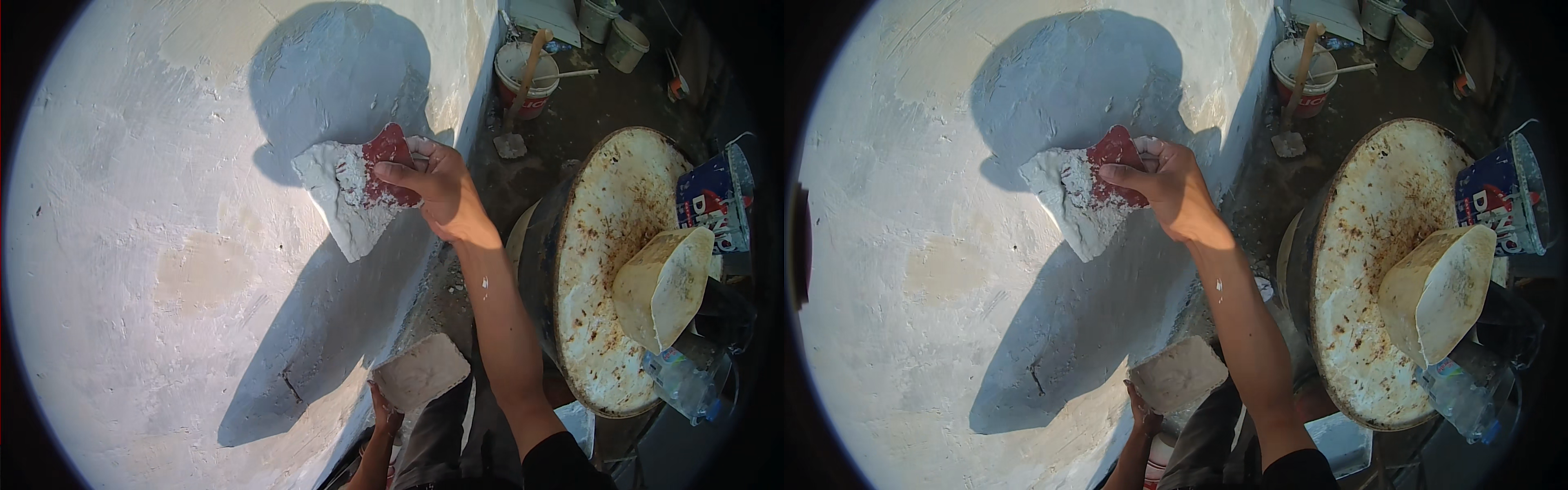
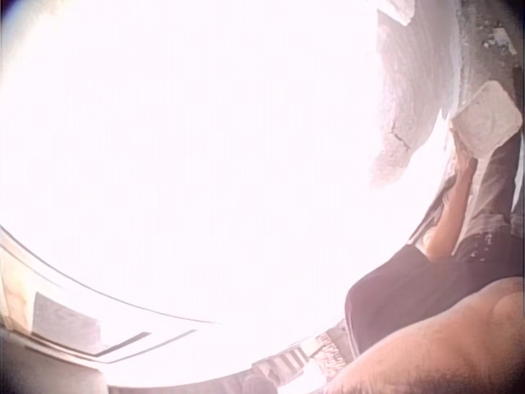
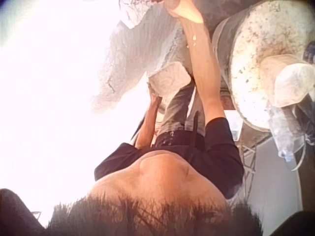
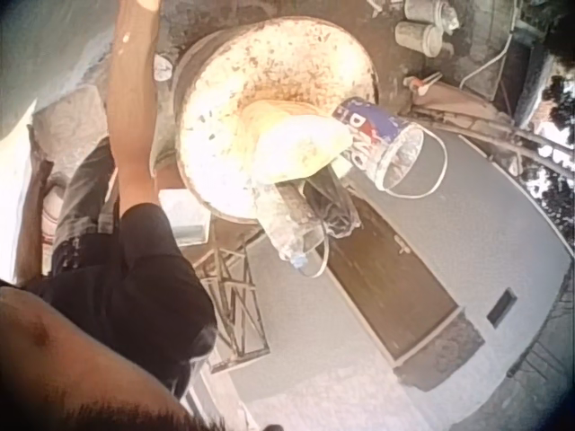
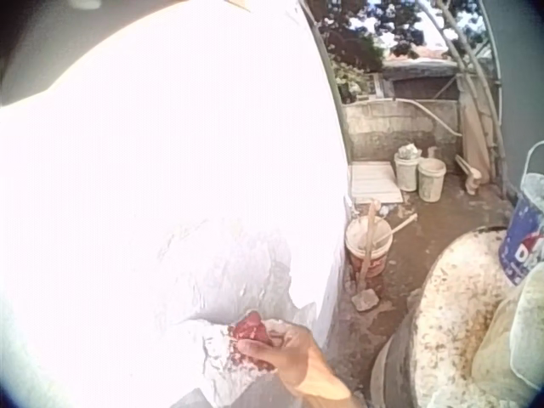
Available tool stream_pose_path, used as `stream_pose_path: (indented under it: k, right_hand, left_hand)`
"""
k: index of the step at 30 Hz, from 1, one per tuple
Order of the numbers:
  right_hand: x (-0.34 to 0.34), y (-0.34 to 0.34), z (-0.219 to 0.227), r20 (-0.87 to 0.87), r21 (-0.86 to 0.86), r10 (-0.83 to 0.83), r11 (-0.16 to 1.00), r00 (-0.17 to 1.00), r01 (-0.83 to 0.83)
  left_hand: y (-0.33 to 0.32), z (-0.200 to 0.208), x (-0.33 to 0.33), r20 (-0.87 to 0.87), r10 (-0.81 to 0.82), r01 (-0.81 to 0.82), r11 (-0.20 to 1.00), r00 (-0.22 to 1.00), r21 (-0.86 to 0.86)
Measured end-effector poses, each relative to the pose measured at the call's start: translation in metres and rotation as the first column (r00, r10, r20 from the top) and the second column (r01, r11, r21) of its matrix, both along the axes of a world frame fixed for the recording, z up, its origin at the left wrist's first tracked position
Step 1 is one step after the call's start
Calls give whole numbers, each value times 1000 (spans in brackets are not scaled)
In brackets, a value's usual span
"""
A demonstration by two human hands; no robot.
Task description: Applying plaster or putty to an exterior wall using a putty knife.
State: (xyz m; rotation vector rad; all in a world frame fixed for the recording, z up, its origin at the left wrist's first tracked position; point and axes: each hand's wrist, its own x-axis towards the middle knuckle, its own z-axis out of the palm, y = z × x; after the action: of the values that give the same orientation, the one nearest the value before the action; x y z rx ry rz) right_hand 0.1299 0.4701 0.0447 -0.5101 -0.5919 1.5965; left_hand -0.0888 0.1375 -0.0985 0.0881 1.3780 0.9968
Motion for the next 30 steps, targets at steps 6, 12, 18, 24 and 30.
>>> stream_pose_path:
  k: [6, 12, 18, 24, 30]
  right_hand:
    - [12, 24, -6, 237, -288, 27, 957, 971, 43]
    - [22, 25, -42, 278, -227, -5, 971, 961, 70]
    - [36, -6, -36, 200, -40, -325, 940, 924, 340]
    - [-14, -16, 33, 416, 859, -906, 421, 80, 292]
    - [-40, -32, 38, 502, 830, -836, 538, 224, 149]
  left_hand:
    - [-8, -11, -10, 16, 24, -24, 999, 1000, 21]
    - [0, -3, -8, 41, 1, -2, 1000, 999, 14]
    - [4, 6, -2, -30, -38, 40, 996, 999, 79]
    - [-5, 2, -7, 6, 0, 0, 998, 1000, 66]
    - [-6, -2, -4, 72, 8, -12, 998, 997, 57]
